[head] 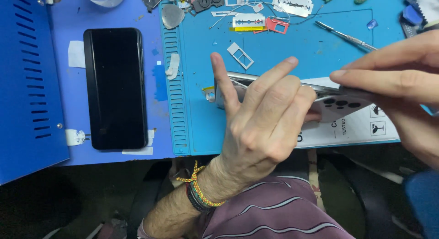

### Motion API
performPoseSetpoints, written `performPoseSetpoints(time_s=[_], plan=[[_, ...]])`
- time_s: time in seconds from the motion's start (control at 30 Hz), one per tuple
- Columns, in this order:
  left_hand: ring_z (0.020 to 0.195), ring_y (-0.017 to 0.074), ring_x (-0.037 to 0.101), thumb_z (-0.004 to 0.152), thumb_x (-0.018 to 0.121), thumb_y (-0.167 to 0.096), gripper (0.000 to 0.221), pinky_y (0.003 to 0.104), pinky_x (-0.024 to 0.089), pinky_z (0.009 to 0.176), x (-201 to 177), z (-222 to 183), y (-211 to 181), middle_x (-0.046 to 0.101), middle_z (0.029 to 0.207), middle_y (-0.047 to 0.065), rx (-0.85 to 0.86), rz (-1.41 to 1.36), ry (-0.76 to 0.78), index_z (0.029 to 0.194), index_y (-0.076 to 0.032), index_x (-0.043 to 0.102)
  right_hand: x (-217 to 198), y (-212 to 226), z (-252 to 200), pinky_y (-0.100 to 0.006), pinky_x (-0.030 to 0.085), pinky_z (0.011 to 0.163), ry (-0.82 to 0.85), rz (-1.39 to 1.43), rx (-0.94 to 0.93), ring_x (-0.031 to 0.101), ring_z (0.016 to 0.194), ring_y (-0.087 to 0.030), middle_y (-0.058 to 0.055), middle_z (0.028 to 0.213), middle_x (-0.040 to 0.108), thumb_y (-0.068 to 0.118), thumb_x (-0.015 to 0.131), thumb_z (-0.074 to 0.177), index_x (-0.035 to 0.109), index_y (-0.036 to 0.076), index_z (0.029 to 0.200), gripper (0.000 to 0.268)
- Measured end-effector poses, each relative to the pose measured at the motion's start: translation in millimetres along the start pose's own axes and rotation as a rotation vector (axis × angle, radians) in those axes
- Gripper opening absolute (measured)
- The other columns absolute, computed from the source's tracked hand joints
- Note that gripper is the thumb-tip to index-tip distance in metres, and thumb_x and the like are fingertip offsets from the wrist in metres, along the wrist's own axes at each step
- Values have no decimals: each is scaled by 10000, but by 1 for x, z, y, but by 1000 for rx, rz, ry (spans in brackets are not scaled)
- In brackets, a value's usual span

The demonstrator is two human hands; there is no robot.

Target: Prying open the back cover of a smartphone using a thin metal tool and fingers.

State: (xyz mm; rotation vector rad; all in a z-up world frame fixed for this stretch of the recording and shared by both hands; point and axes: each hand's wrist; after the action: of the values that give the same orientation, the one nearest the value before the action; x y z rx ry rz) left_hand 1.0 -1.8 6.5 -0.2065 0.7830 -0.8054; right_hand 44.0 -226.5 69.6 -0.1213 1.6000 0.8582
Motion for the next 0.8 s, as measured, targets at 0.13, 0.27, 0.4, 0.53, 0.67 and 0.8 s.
performPoseSetpoints(time_s=[0.13, 0.27, 0.4, 0.53, 0.67, 0.8], plan=[[1222, 298, 744, 1128, 599, 74, 250, 905, 139, 1167, 2, -2, 0, 622, 1084, 105, -1, -12, -6, 948, -16, 746, 2, -11, 6, -347, 561, 816, 128, -56, 35, 746, 909, -235, -104, 1053, 749, 161, 692, 994, 813, 130, 1216, 254], [1244, 305, 733, 1135, 571, 73, 256, 915, 153, 1161, 2, 0, 0, 608, 1083, 110, 0, 1, 6, 965, -15, 740, 6, -37, 15, -343, 596, 774, 221, -100, 62, 791, 856, -233, -91, 1005, 798, 257, 705, 944, 828, 152, 1159, 269], [1232, 318, 753, 1126, 584, 113, 290, 897, 173, 1179, 2, 0, 1, 598, 1068, 120, 10, -3, -9, 908, -11, 728, 8, -18, 15, -344, 597, 758, 231, -118, 66, 787, 802, -229, -88, 964, 803, 292, 732, 934, 836, 150, 1106, 246], [1270, 332, 736, 1129, 528, 89, 281, 900, 154, 1183, 2, -2, 1, 597, 1067, 132, -2, -10, 14, 942, -13, 710, 6, 17, 9, -369, 460, 856, -85, -23, 5, 595, 799, -227, -130, 988, 630, 47, 786, 1097, 811, 54, 1123, 37], [1272, 337, 734, 1107, 515, 147, 300, 900, 166, 1184, 4, -1, 1, 597, 1056, 128, 0, 1, -5, 926, -12, 693, 1, 3, 14, -404, 503, 834, 5, -144, -135, 639, 841, -271, -127, 1013, 678, 69, 756, 1065, 788, 46, 1199, 140], [1234, 367, 786, 1161, 524, -28, 319, 874, 209, 1198, 4, 1, 2, 556, 995, 134, 7, 36, -7, 857, -22, 621, 3, 13, 20, -417, 471, 747, -53, -104, -166, 616, 793, -280, -133, 937, 675, 47, 742, 1104, 796, 32, 1113, 57]])
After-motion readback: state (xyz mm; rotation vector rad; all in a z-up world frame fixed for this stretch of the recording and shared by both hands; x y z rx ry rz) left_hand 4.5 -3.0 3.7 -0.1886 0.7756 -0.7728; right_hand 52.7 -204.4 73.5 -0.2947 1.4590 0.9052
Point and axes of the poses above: each hand's wrist, its own z-axis towards the middle knuckle, its own x-axis out of the palm, y = z × x
